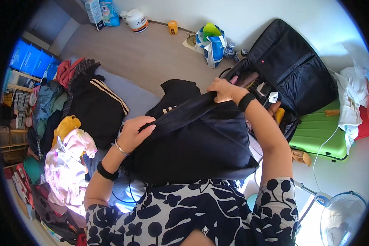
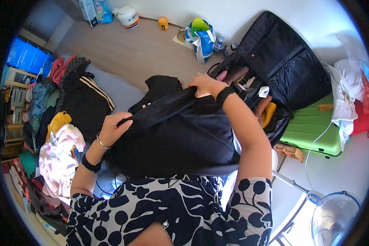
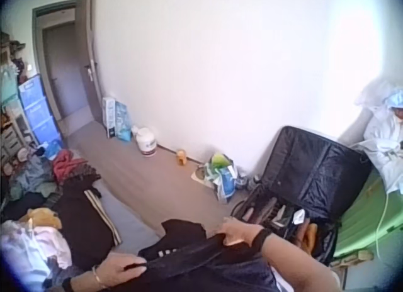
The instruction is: The person folds a pair of black track pants and a pink patterned garment on a bed, placing them one at a time into a suitcase.
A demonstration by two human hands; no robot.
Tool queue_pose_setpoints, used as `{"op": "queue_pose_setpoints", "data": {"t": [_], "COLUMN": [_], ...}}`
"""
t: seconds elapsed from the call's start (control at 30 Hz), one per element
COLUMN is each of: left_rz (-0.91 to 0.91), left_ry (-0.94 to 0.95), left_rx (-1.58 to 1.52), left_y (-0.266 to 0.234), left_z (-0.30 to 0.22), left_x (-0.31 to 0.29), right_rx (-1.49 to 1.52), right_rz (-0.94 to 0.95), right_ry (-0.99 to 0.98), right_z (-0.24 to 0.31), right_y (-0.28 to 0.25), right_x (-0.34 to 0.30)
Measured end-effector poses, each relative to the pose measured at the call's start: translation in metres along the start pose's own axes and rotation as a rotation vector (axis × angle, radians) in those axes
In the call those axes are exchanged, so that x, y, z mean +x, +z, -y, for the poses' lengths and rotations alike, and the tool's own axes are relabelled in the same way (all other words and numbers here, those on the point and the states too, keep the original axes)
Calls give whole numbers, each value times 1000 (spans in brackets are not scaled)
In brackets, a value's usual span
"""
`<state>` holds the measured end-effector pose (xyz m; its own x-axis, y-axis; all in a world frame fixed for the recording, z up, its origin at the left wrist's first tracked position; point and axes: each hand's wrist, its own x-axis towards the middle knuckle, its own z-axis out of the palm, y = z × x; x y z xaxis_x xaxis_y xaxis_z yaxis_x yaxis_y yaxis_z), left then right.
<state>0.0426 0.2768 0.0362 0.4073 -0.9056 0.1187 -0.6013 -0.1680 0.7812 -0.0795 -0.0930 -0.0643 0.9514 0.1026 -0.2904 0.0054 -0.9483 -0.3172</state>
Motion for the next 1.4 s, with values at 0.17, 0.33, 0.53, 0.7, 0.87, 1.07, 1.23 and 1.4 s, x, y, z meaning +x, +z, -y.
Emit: {"op": "queue_pose_setpoints", "data": {"t": [0.17, 0.33, 0.53, 0.7, 0.87, 1.07, 1.23, 1.4], "left_rz": [73, 236, 311, 333, 479, 540, 483, 485], "left_ry": [37, 202, 304, 280, 280, 235, 133, 215], "left_rx": [58, 222, 242, 250, 277, 258, 211, 287], "left_y": [-8, 1, 14, 7, 4, 6, -11, -13], "left_z": [-12, -25, -34, -37, -39, -40, -46, -52], "left_x": [-11, -26, -33, -44, -63, -69, -74, -82], "right_rx": [-24, -167, -365, -392, -180, 101, 171, 132], "right_rz": [-219, -525, -551, -469, -217, -83, -469, -262], "right_ry": [-96, -41, 78, 144, 10, 285, 448, 278], "right_z": [-3, 36, 47, 58, 90, 120, 114, 128], "right_y": [-42, -50, -60, -50, 15, 81, 67, 71], "right_x": [-61, -138, -174, -222, -263, -294, -319, -317]}}
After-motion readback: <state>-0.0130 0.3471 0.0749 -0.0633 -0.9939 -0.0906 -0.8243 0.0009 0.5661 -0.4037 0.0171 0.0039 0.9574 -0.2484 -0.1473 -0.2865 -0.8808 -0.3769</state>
